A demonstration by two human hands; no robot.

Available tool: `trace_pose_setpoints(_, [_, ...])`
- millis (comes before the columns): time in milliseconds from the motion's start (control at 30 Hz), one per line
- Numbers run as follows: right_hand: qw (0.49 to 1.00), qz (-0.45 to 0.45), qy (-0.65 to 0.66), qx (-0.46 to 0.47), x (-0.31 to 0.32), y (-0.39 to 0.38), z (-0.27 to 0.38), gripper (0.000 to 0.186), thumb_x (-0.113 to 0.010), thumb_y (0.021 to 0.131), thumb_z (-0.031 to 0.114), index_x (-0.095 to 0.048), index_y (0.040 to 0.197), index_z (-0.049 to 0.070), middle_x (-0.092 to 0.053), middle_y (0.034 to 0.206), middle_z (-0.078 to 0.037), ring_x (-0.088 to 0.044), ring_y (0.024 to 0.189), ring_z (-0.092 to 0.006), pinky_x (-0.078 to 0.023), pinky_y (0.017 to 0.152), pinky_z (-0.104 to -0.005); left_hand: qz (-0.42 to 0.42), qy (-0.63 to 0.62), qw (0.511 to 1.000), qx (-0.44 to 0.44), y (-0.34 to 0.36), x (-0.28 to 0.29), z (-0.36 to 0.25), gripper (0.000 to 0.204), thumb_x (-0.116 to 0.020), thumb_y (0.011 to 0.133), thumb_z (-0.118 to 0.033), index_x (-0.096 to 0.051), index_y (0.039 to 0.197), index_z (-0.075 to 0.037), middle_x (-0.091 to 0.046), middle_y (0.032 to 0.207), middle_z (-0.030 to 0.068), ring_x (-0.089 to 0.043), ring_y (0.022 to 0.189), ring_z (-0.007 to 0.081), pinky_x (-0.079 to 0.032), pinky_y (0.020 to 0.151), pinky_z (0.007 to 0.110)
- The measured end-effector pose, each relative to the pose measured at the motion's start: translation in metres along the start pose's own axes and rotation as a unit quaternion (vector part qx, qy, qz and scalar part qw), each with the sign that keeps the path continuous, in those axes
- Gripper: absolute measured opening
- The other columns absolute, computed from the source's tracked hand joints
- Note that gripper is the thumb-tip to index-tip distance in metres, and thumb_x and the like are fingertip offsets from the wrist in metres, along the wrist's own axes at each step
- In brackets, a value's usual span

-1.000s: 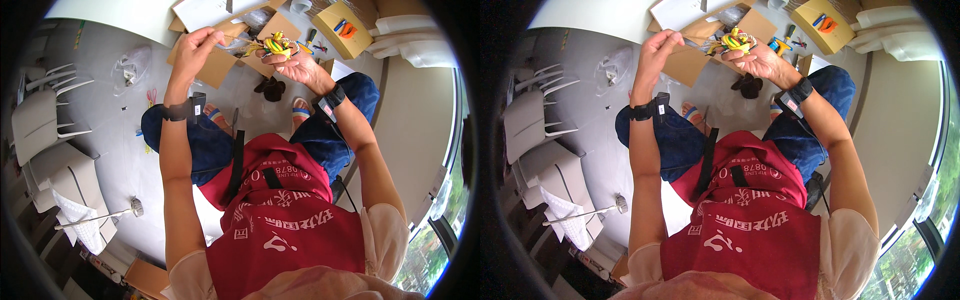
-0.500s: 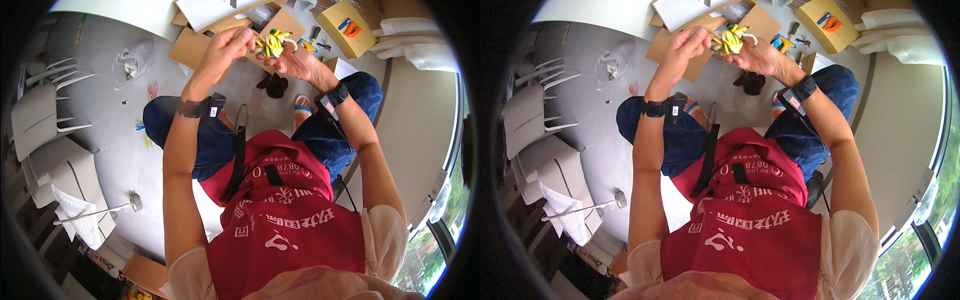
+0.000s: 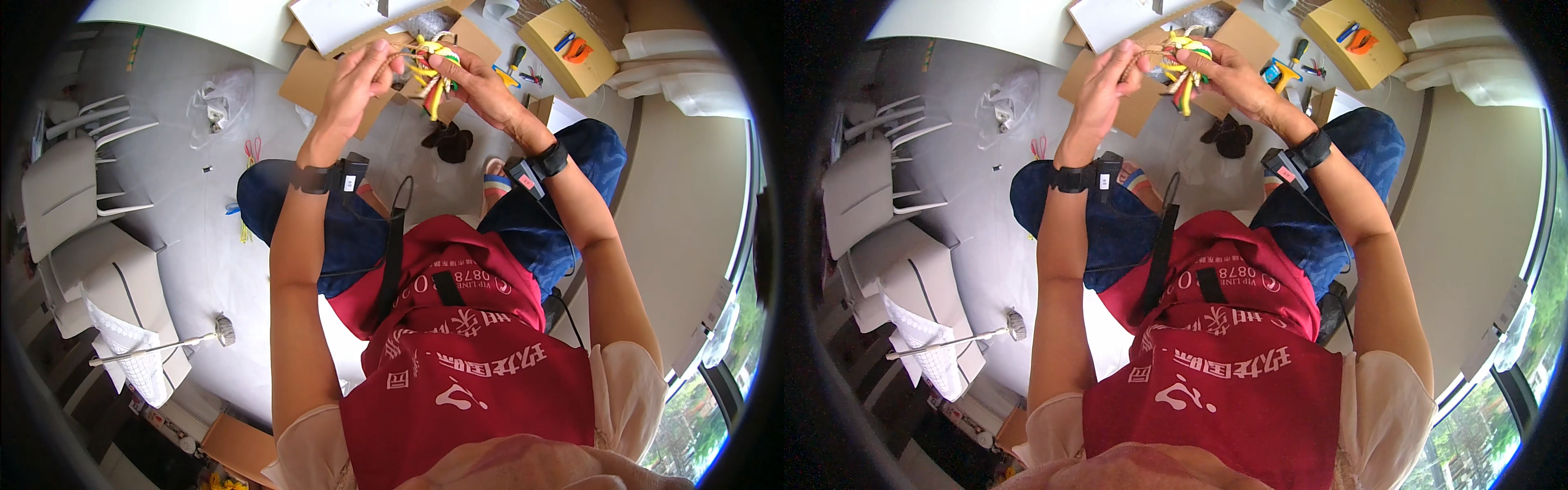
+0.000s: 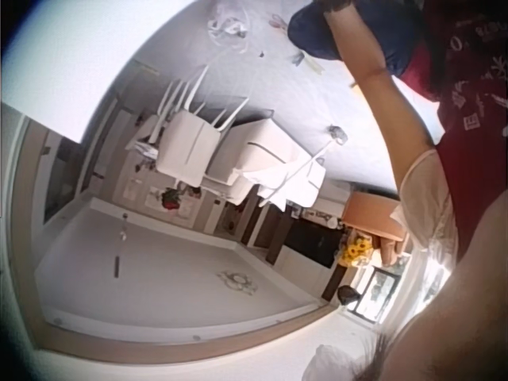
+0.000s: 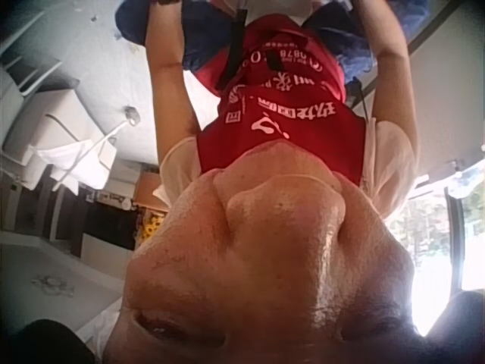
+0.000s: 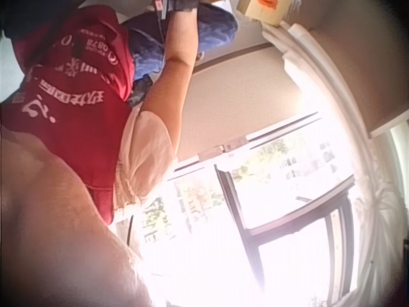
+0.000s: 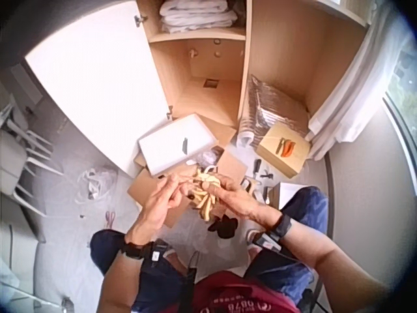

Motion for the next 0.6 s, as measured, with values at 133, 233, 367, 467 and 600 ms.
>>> trace_pose_setpoints(133, [0.997,0.008,-0.076,0.017,-0.003,-0.006,0.014,0.049,-0.061,0.100,0.046,-0.059,0.133,0.009,-0.064,0.113,0.000,-0.055,0.108,-0.0082,-0.045,0.099,-0.0294,-0.068,0.126,0.989,-0.023,-0.004,0.007,-0.018,0.046,-0.041,0.110,-0.039,-0.067,0.103,-0.002,-0.034,0.064,-0.0066,-0.027,0.056,0.0045,-0.024,0.056,0.022])
trace_pose_setpoints(233, [0.992,0.008,-0.119,0.039,0.003,-0.007,0.014,0.049,-0.062,0.099,0.046,-0.060,0.132,0.010,-0.065,0.112,0.001,-0.055,0.104,-0.0077,-0.045,0.096,-0.0268,-0.081,0.128,0.988,-0.026,-0.005,0.008,-0.013,0.045,-0.043,0.109,-0.040,-0.068,0.101,-0.003,-0.040,0.066,-0.0056,-0.032,0.059,0.0051,-0.027,0.059,0.021])
trace_pose_setpoints(367, [0.997,-0.025,-0.067,-0.016,0.000,-0.009,0.014,0.048,-0.064,0.098,0.042,-0.059,0.130,0.007,-0.065,0.108,0.000,-0.055,0.101,-0.0058,-0.045,0.085,-0.0230,-0.115,0.159,0.977,-0.089,0.000,0.005,-0.008,0.042,-0.046,0.108,-0.039,-0.070,0.104,-0.005,-0.063,0.082,-0.0035,-0.043,0.074,0.0053,-0.034,0.069,0.020])
trace_pose_setpoints(467, [0.998,-0.025,-0.018,0.051,-0.002,-0.008,0.012,0.042,-0.064,0.097,0.033,-0.057,0.130,0.007,-0.065,0.106,0.000,-0.058,0.098,-0.0062,-0.047,0.078,-0.0238,-0.101,0.091,0.986,-0.091,0.002,0.005,0.000,0.039,-0.046,0.108,-0.037,-0.069,0.110,-0.006,-0.069,0.104,-0.0002,-0.045,0.084,0.0059,-0.037,0.076,0.022])
trace_pose_setpoints(600, [0.993,-0.048,0.106,0.000,-0.006,-0.007,0.015,0.036,-0.058,0.094,0.017,-0.056,0.128,0.006,-0.065,0.107,-0.003,-0.064,0.094,-0.0111,-0.052,0.077,-0.0250,-0.077,-0.009,0.993,-0.092,0.004,-0.009,0.003,0.036,-0.044,0.109,-0.035,-0.066,0.107,-0.006,-0.067,0.114,0.0059,-0.047,0.086,0.0073,-0.038,0.078,0.024])
Point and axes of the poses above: each hand's wrist, its own y-axis towards the middle knuckle, its own x-axis out of the back of the hand, z = x × y, the point moved 1 cm from there along y, towards the middle knuckle
